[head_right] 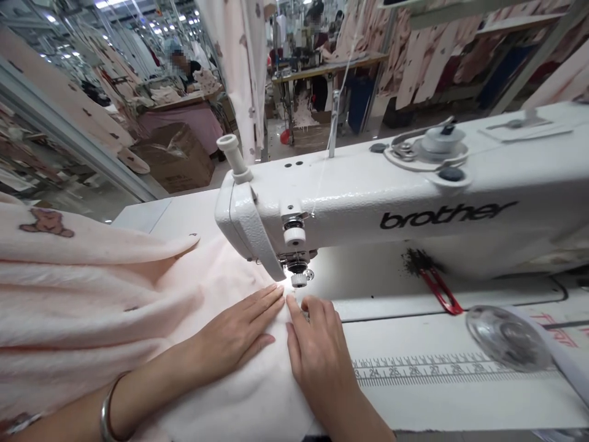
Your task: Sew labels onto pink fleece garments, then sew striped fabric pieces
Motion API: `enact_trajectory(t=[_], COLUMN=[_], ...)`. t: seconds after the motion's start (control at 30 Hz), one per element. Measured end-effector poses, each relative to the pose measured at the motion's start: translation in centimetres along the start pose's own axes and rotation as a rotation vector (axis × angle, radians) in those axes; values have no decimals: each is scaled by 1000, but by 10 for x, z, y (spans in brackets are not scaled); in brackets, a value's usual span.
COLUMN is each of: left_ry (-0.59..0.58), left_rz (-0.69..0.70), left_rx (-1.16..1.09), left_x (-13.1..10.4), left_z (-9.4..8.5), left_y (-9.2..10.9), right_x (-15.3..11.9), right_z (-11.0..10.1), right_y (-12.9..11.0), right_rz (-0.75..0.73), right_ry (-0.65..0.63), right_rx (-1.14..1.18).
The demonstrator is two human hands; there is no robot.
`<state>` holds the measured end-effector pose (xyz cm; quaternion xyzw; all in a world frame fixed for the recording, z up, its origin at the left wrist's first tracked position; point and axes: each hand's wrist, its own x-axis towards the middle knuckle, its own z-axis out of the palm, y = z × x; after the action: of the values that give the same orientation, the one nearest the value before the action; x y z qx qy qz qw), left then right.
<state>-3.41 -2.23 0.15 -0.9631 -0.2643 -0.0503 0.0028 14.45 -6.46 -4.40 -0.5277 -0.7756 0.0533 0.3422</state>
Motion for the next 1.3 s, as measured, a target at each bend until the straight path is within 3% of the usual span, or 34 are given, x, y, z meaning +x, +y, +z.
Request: enact_trajectory(t=[0.77, 1.0, 1.3], left_ry=[-34, -26, -33], left_rz=[-17, -44, -72], left_rx=[-50, -118, -190], left_x=[-5, -6, -3], left_z=[7, 7, 3], left_y=[-5, -18, -30], right_x=[1, 18, 23], right_z=[-2, -4, 7], right_y=[-2, 7, 10], right_rz=[-45, -125, -116], right_ry=[23, -68, -42], right_rx=[-62, -164, -198])
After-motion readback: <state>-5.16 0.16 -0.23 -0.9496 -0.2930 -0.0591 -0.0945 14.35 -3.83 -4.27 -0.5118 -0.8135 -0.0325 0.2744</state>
